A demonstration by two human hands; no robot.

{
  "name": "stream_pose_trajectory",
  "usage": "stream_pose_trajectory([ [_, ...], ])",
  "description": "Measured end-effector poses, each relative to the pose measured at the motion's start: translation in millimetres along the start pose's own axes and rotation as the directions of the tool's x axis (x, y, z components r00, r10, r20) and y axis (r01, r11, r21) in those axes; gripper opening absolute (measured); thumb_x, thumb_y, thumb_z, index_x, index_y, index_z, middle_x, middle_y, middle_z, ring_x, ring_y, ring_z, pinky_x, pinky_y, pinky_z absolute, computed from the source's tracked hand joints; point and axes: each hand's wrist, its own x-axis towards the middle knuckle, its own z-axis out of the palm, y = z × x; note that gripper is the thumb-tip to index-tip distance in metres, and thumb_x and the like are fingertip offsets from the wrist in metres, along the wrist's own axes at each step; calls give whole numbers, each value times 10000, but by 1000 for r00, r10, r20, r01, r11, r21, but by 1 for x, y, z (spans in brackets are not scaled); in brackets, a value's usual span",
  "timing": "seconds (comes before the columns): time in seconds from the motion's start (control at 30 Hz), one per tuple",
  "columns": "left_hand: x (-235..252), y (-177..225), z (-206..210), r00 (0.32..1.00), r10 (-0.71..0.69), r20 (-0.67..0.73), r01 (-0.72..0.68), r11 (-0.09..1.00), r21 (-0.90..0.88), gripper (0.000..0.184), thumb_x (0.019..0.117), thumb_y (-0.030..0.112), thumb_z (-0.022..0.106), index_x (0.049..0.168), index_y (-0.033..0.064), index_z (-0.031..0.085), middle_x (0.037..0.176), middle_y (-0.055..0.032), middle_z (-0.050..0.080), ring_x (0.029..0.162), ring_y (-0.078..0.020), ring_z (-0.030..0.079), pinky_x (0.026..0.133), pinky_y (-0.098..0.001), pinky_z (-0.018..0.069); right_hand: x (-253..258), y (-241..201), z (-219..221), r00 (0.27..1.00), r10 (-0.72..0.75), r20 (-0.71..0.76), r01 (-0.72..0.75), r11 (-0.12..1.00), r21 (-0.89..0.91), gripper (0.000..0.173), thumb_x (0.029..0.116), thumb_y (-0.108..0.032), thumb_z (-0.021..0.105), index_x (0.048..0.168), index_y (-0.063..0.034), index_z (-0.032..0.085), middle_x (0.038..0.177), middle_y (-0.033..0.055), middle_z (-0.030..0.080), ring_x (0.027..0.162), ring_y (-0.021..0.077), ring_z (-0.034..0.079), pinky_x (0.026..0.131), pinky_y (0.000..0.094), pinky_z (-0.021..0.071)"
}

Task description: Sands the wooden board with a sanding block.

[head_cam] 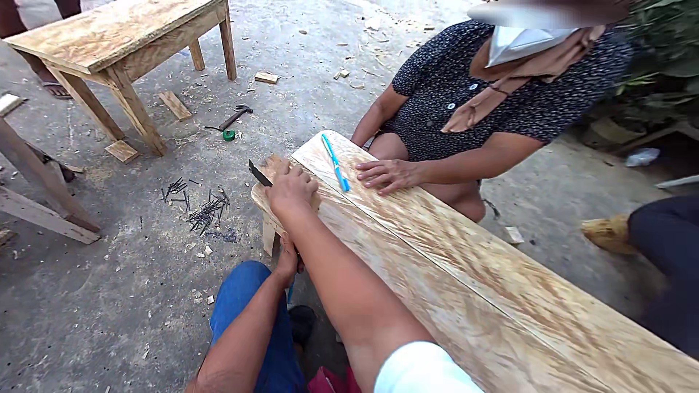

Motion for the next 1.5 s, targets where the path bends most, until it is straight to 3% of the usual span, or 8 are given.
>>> stream_pose_trajectory([
  [0.03, -2, 1, -1, 1000, 9, 19, -9, 1000, -7, 557, 1100, 455, 10, 1291, 71, 365, 698, -25, 457, 458, -96, 386, 452, -237, 401, 6, 0, 4, 1000, -16, -15, 16, 1000, -2, 849, 928, -476, 712, 1574, -51, 362, 1393, 326, 528, 1233, 537, 534, 959, 713, 415],
  [0.1, 6, -6, 1, 1000, 27, -13, -27, 999, -18, 600, 1094, 480, 20, 1034, 76, 461, 568, -4, 458, 401, -86, 390, 406, -222, 392, -3, 13, -4, 999, -42, 12, 42, 999, 3, 830, 929, -469, 716, 1577, -85, 366, 1417, 286, 530, 1268, 501, 528, 987, 688, 414],
  [0.13, 10, -10, 0, 1000, 21, -21, -21, 1000, -9, 629, 1092, 492, 16, 992, 71, 473, 575, -12, 467, 404, -94, 392, 399, -228, 385, -16, 25, -14, 997, -43, 62, 42, 999, 19, 821, 943, -450, 711, 1588, -98, 344, 1428, 274, 518, 1294, 487, 514, 1007, 677, 412],
  [0.33, 23, -17, 0, 1000, 15, 2, -15, 999, 50, 789, 1007, 621, -91, 1003, 87, 490, 552, -25, 488, 396, -123, 402, 373, -263, 371, -107, 158, -53, 957, 197, 212, -208, 978, 30, 764, 999, -450, 640, 1619, -152, 308, 1476, 236, 507, 1369, 448, 471, 1081, 655, 364],
  [0.53, 18, -14, 1, 1000, 11, -28, -9, 999, 49, 791, 1001, 635, -91, 1029, 92, 484, 569, -34, 481, 394, -131, 381, 369, -266, 356, -195, 251, -61, 875, 453, 170, -455, 890, -26, 849, 976, -496, 660, 1632, -119, 275, 1451, 275, 510, 1346, 484, 482, 1080, 666, 365],
  [0.77, 16, -14, 0, 997, 27, -73, -26, 999, 23, 801, 987, 658, -89, 957, 96, 482, 511, -30, 455, 368, -135, 379, 351, -268, 353, -203, 249, -54, 876, 469, 110, -465, 883, -59, 859, 967, -552, 643, 1625, -118, 301, 1422, 254, 542, 1314, 443, 521, 1084, 617, 373],
  [1.17, 17, -17, -2, 998, 19, -65, -17, 999, 35, 805, 977, 673, -87, 986, 113, 491, 528, -29, 477, 377, -128, 389, 356, -259, 351, -209, 254, -45, 897, 441, 31, -439, 896, -61, 840, 960, -565, 641, 1606, -112, 352, 1384, 248, 576, 1278, 439, 553, 1060, 618, 390],
  [1.5, 12, -13, -9, 996, 36, -79, -22, 985, 168, 739, 1019, 644, -42, 1005, 118, 477, 573, -14, 492, 399, -112, 402, 369, -251, 359, -209, 254, -53, 879, 454, 145, -456, 890, -24, 805, 999, -563, 577, 1616, -116, 318, 1445, 236, 530, 1351, 423, 493, 1104, 600, 355],
])
